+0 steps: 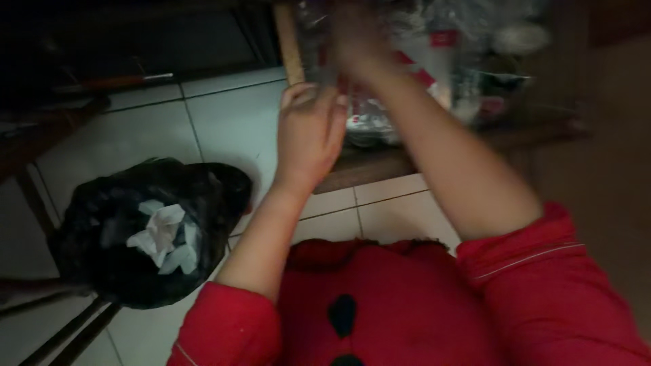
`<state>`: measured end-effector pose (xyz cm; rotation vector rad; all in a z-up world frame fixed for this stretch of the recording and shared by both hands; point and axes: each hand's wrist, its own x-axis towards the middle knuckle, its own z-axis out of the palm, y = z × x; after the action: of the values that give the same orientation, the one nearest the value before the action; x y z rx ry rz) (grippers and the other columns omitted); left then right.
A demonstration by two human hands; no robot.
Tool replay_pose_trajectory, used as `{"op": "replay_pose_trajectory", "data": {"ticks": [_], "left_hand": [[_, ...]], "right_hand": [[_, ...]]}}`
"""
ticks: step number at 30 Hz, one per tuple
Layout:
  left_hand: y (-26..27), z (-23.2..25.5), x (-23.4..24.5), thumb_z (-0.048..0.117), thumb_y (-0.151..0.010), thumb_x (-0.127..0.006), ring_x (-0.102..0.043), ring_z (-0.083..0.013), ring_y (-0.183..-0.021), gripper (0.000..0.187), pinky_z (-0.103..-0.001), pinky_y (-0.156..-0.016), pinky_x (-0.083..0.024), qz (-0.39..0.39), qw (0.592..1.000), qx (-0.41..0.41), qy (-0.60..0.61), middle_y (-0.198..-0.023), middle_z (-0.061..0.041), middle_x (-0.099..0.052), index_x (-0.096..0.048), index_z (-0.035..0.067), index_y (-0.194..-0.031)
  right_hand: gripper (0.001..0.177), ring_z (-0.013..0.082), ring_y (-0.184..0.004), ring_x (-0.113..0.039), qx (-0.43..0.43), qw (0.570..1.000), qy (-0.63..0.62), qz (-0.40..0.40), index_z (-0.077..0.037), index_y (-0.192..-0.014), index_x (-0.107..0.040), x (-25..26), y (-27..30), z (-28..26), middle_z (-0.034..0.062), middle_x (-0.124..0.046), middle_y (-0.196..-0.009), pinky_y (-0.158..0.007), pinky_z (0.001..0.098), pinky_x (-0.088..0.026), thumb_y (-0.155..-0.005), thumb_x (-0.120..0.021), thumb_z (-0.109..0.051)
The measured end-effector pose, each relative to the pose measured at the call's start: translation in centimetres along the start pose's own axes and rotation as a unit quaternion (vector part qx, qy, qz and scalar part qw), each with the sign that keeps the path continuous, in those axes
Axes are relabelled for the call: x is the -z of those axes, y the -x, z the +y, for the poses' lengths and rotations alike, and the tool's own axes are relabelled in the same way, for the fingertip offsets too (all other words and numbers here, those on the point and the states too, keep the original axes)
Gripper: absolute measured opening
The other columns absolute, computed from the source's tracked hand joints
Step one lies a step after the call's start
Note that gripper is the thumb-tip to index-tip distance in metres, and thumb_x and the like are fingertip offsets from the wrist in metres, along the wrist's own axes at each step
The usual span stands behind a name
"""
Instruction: The person organizes items in a cluttered room. They pick up a tissue, open a drawer to retrieve a small plastic bag and a bottle, then place items into a drawer under the bed. They also handle a plastic bag from a bucket and place small boxes on a table.
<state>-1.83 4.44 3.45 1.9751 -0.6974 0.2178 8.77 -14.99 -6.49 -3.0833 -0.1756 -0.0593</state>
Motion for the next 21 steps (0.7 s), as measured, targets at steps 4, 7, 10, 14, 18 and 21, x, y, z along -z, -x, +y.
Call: {"op": "replay_pose_trajectory", "data": {"ticks": [4,7,10,14,18,21], "left_hand": [[0.2,-0.5,-0.3,0.011,-0.094,-0.066,-0.066,-0.0337,-0.089,0.007,-0.044,-0.101,-0.046,-0.014,1.0,0.008,-0.025,-0.08,-0.013,-0.067,-0.065,0.003,-0.094],[0.3,-0.7,-0.6,0.008,-0.093,-0.067,-0.066,-0.0329,-0.087,0.007,-0.043,-0.1,-0.046,-0.014,0.999,-0.009,-0.037,-0.081,-0.013,-0.066,-0.066,0.002,-0.097],[-0.2,-0.6,-0.4,0.008,-0.091,-0.068,-0.065,-0.0318,-0.081,0.006,-0.044,-0.1,-0.047,-0.022,0.998,-0.01,-0.062,-0.074,-0.013,-0.064,-0.068,0.002,-0.094],[-0.2,-0.3,-0.5,0.007,-0.092,-0.069,-0.064,-0.0328,-0.082,0.006,-0.043,-0.098,-0.047,-0.015,0.997,-0.031,-0.071,-0.078,-0.014,-0.065,-0.068,0.002,-0.095],[-0.3,-0.1,-0.6,0.006,-0.092,-0.07,-0.064,-0.0328,-0.079,0.004,-0.043,-0.096,-0.047,-0.022,0.995,-0.027,-0.09,-0.074,-0.013,-0.063,-0.068,0.003,-0.091],[-0.3,0.0,-0.4,0.005,-0.092,-0.069,-0.063,-0.032,-0.078,0.003,-0.043,-0.097,-0.048,-0.027,0.995,-0.022,-0.094,-0.074,-0.013,-0.063,-0.068,0.003,-0.091]], "right_hand": [[0.034,0.0459,-0.093,-0.069,-0.121,0.992,-0.031,0.008,0.0,-0.111,-0.072,-0.3,3.0,8.0,0.028,-0.071,-0.097,-0.073,0.0624,-0.052,-0.1,-0.062,-0.029],[0.026,0.0437,-0.09,-0.07,-0.166,0.985,-0.04,-0.009,0.0,-0.115,-0.071,0.1,4.0,10.5,0.028,-0.072,-0.1,-0.072,0.0572,-0.053,-0.108,-0.057,-0.021],[0.023,0.042,-0.09,-0.071,-0.142,0.988,-0.056,-0.028,0.001,-0.114,-0.071,0.7,5.4,11.3,0.0281,-0.072,-0.099,-0.073,0.0541,-0.055,-0.107,-0.058,-0.016],[0.025,0.0389,-0.085,-0.07,-0.152,0.982,-0.104,-0.037,0.002,-0.114,-0.071,1.0,6.6,13.3,0.0256,-0.072,-0.095,-0.07,0.0515,-0.055,-0.106,-0.064,-0.021],[0.025,0.0371,-0.083,-0.071,-0.14,0.985,-0.089,-0.055,0.0,-0.118,-0.072,2.5,6.7,14.1,0.0235,-0.072,-0.096,-0.07,0.05,-0.056,-0.112,-0.06,-0.021],[0.039,0.0361,-0.085,-0.071,-0.1,0.985,-0.104,-0.099,-0.002,-0.119,-0.071,5.8,8.1,11.8,0.0205,-0.072,-0.097,-0.074,0.0515,-0.056,-0.102,-0.071,-0.037]]}}
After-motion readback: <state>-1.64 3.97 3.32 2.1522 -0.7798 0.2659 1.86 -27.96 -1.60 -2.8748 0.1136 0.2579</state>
